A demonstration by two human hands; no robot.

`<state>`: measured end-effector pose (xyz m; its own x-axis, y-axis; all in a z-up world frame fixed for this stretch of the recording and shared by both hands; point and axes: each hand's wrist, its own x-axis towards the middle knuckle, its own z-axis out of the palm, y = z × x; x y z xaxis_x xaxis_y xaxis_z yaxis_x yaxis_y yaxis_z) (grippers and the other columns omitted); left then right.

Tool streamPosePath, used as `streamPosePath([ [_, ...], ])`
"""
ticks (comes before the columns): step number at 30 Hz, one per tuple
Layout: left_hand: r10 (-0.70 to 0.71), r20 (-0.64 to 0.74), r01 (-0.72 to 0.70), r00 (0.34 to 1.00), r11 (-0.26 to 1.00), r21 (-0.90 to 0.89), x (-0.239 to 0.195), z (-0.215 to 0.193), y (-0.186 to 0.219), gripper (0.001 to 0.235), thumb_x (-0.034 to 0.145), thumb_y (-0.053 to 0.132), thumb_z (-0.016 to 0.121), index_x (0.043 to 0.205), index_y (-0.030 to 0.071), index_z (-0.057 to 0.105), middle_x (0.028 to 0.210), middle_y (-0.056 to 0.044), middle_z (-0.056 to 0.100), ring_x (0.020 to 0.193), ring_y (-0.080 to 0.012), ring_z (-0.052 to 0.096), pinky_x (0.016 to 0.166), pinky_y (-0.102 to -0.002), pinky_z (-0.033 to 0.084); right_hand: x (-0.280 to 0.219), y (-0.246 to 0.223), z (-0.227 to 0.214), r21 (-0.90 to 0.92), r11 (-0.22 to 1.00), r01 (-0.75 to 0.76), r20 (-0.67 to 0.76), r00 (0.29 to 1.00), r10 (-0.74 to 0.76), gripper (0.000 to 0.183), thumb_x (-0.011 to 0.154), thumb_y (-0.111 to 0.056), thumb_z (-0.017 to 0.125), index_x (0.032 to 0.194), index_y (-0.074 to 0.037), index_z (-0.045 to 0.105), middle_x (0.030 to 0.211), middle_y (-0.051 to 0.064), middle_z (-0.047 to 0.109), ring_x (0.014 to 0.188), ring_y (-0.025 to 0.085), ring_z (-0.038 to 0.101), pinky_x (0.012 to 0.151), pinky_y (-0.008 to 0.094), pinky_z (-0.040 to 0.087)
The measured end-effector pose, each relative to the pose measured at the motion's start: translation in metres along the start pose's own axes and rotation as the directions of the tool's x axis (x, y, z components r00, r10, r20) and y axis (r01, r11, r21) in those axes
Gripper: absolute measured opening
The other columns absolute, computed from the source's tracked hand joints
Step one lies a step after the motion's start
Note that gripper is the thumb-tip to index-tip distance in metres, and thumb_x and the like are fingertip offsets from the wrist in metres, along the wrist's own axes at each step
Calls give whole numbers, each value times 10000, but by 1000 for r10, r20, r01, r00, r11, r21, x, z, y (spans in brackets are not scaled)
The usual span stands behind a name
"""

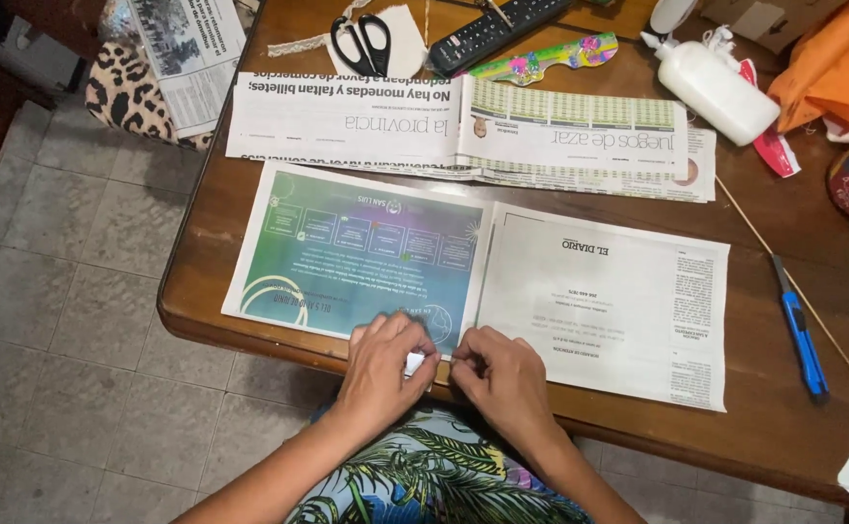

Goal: Folding newspaper sheets and applying adhesive tape to prepare them for rolling into tubes.

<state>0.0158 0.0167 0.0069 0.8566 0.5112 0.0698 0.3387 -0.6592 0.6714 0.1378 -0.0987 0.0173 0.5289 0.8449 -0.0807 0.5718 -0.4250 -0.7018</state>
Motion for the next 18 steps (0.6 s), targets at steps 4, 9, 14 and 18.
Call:
streamPosePath([
  [4,-106,61,105,993,994,13,-4,-3,-16,84,816,252,556,758,194,540,747,55,499,764,-132,466,749,-285,330,-6,8,-10,-25,998,-49,29,998,50,81,743,-198,586,662,-196,578,625,-81,602,536,102,516,653,299,415],
  [9,-79,-47,78,996,997,-20,-9,-18,-38,71,811,247,584,820,178,603,842,66,598,838,-121,532,730,-273,378,-21,31,-27,-65,962,-266,27,963,268,79,742,-276,600,696,-223,636,667,-93,687,606,63,611,812,375,481],
  [14,37,-71,-38,997,999,-20,-18,-35,-63,54,820,215,586,814,162,584,807,48,574,829,-129,524,759,-278,396,-38,54,-56,-51,908,-416,42,907,418,97,730,-300,624,726,-212,665,758,-76,706,685,87,622,692,310,529],
  [18,-64,14,64,998,998,20,-22,-54,-75,127,817,289,577,769,172,573,820,38,581,847,-146,520,765,-305,404,-49,72,-77,-85,791,-605,18,793,609,84,731,-291,674,787,-232,693,816,-75,710,699,78,592,723,322,526],
])
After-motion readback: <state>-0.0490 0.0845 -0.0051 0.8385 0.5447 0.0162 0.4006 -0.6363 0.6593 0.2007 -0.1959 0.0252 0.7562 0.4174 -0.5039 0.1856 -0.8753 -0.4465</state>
